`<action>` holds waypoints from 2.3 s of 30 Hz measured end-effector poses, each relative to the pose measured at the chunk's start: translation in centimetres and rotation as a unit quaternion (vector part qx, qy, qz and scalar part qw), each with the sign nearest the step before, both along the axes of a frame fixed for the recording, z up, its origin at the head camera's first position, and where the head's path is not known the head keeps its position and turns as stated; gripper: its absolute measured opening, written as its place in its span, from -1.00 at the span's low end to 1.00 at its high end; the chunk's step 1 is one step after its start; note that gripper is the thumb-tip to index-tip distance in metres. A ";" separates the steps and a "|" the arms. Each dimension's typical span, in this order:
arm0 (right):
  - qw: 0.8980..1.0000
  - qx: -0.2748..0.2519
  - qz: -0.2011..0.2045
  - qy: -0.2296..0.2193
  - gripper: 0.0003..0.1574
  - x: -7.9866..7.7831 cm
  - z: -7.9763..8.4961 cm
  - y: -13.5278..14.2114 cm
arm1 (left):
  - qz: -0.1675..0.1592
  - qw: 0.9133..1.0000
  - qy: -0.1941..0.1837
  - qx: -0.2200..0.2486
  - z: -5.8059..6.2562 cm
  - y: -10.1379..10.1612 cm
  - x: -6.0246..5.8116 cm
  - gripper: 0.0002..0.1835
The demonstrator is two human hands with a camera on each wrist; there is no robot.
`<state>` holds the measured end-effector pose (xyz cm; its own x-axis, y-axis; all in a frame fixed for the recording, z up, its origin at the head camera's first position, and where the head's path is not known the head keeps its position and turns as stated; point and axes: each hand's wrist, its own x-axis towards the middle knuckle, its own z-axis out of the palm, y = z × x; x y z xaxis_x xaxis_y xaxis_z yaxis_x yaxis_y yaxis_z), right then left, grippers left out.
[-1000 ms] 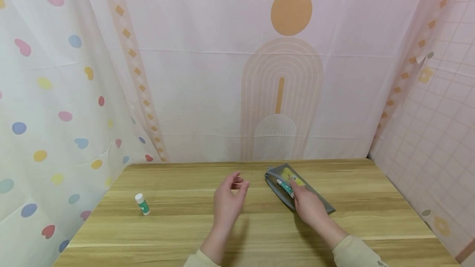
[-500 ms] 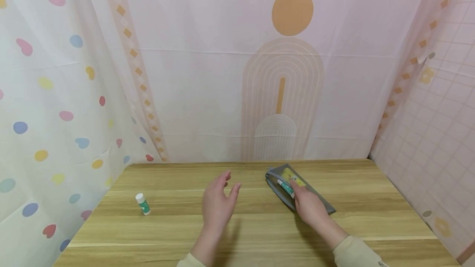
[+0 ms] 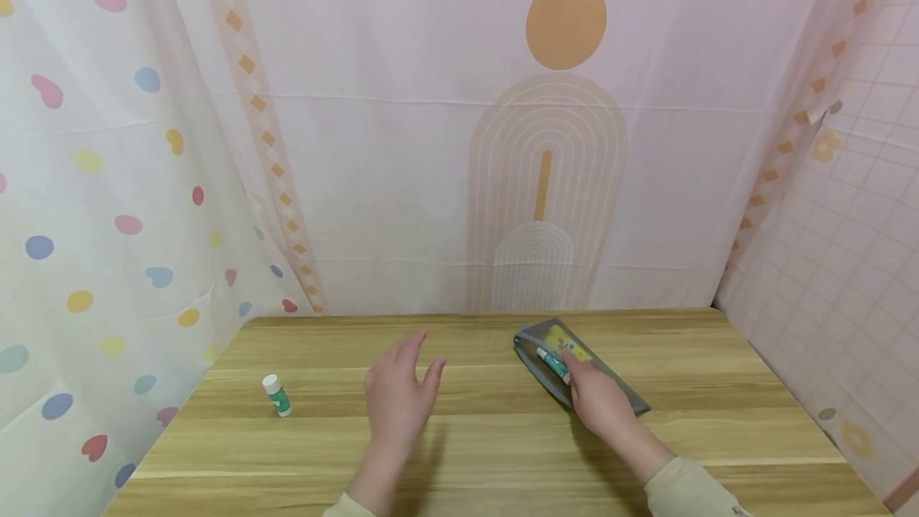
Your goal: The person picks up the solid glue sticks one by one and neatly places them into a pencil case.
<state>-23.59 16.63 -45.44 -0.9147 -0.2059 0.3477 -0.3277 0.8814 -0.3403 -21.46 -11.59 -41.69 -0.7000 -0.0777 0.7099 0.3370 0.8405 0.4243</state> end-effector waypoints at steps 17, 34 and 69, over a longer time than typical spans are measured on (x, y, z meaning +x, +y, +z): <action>1.000 -0.001 0.000 0.000 -0.50 0.0 0.0 0.0 | 0.032 0.999 0.017 -0.030 -0.6 -3.7 0.0 -0.45; 1.000 0.000 0.002 -0.001 -0.52 -0.1 0.0 0.0 | 0.061 0.998 -0.009 -0.023 -0.9 -7.5 0.6 -0.48; 1.000 -0.001 -0.002 -0.017 -0.52 0.1 0.2 0.0 | 0.163 0.984 -0.062 0.027 -1.4 -15.7 2.3 -0.48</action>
